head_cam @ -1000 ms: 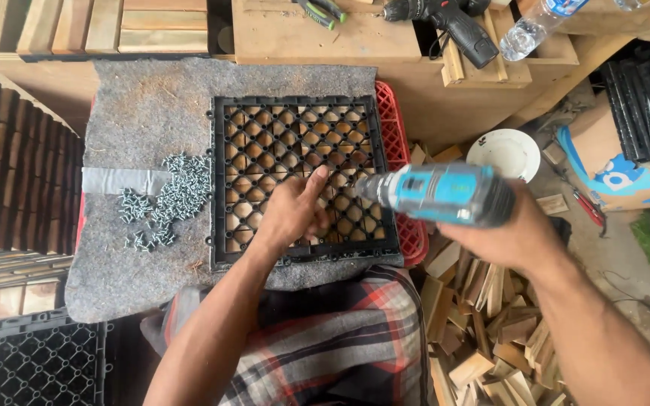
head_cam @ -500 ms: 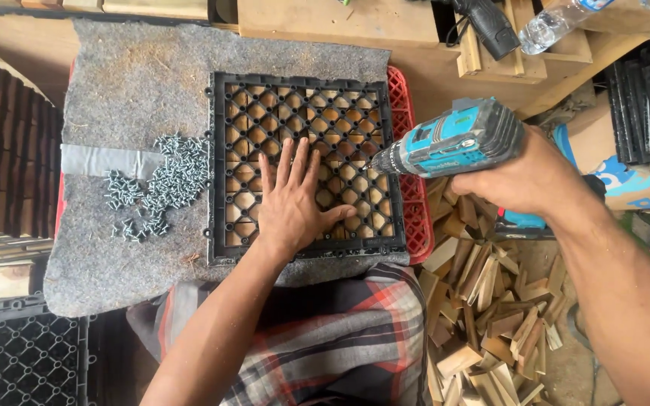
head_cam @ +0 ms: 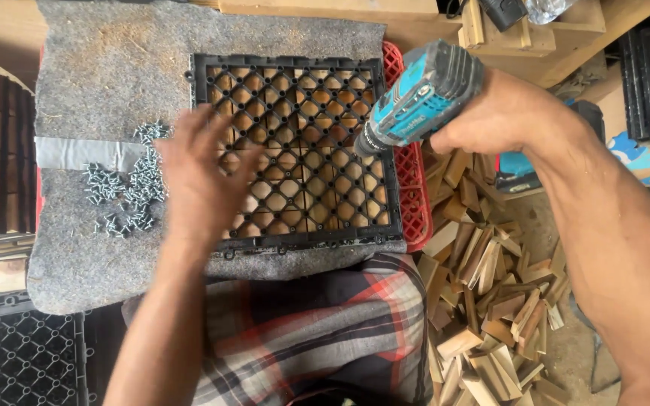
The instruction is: Assembling wooden floor tiles by using a power drill to fasten screws into a plastic grid base.
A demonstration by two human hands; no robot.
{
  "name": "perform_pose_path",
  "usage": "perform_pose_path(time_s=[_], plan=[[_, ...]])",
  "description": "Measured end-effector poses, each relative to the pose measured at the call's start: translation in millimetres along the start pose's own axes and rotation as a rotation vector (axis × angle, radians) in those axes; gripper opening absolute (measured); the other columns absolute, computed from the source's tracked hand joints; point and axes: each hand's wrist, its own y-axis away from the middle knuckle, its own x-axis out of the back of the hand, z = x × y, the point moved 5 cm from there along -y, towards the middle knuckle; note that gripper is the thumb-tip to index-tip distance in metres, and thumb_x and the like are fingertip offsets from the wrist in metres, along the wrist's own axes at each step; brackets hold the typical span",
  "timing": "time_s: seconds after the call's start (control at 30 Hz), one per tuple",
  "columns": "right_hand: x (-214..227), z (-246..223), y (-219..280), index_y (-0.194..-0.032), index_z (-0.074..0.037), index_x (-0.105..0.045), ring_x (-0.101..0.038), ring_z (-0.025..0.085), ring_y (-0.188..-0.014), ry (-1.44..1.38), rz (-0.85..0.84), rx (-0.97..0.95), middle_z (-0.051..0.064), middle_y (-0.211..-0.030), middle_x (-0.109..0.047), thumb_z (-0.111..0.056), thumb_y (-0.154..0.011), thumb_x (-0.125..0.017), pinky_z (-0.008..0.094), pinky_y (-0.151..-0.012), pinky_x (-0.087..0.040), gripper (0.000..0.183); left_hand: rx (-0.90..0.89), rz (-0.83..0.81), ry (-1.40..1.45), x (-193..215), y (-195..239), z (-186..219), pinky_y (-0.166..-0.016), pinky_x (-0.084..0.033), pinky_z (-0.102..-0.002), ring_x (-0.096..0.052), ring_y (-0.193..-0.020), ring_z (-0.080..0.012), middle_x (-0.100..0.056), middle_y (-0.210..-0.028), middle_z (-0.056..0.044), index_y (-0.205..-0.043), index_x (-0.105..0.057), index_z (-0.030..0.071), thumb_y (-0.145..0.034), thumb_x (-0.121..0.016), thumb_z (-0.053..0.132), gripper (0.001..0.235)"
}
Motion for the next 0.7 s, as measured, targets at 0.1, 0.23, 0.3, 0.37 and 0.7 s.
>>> perform_pose_path(time_s=[0.1, 0.23, 0.3, 0.37, 0.7], plan=[[0, 3, -8, -0.078, 0.001, -0.068, -0.057, 0.029, -0.067, 0.077, 0.026, 0.021, 0.013, -0.071, -0.057, -0.008, -0.086, -0.078, 0.043, -0.058, -0.053, 0.015, 0.355, -0.166, -0.329, 15, 15, -74, -0.103, -0.038, -0.055, -0.043, -0.129, -0.0396, -0.053, -0.145, -0.023, -0.149, -0.053, 0.004, -0.094, -0.071, 0.059, 0.080], [-1, -4, 1, -0.077, 0.000, -0.059, -0.053, 0.027, -0.066, -0.027, -0.003, 0.003, 0.010, -0.074, -0.050, 0.001, -0.085, -0.074, 0.041, -0.059, -0.051, 0.016, 0.598, -0.355, -0.446, 25, 40, -132, -0.101, -0.034, -0.067, -0.037, -0.128, -0.0500, -0.047, -0.141, -0.032, -0.147, -0.052, 0.000, -0.091, -0.067, 0.068, 0.090], [0, -14, 8, -0.107, 0.002, -0.071, -0.065, 0.034, -0.101, 0.019, -0.031, 0.055, 0.019, -0.104, -0.065, 0.007, -0.091, -0.067, 0.050, -0.093, -0.060, 0.018, 0.600, -0.242, -0.336, 29, 48, -143, -0.099, -0.036, -0.065, -0.043, -0.122, -0.0492, -0.049, -0.130, -0.028, -0.135, -0.066, 0.003, -0.092, -0.077, 0.055, 0.068], [3, -20, 26, -0.116, -0.004, -0.068, -0.064, 0.034, -0.110, -0.021, -0.017, -0.019, 0.018, -0.115, -0.064, 0.004, -0.090, -0.069, 0.052, -0.102, -0.055, 0.027, 0.561, -0.163, -0.300, 28, 53, -149, -0.100, -0.037, -0.061, -0.049, -0.117, -0.0422, -0.056, -0.129, -0.024, -0.125, -0.073, 0.009, -0.091, -0.081, 0.042, 0.048], [-21, 9, 35, -0.132, -0.019, -0.063, -0.070, 0.025, -0.100, -0.298, -0.132, 0.292, 0.006, -0.124, -0.074, -0.014, -0.066, -0.086, 0.039, -0.088, -0.057, 0.069, 0.366, 0.189, -0.269, 15, 67, -153, -0.086, -0.047, -0.050, -0.060, -0.093, -0.0349, -0.063, -0.105, -0.022, -0.106, -0.067, -0.004, -0.105, -0.065, 0.008, 0.013]])
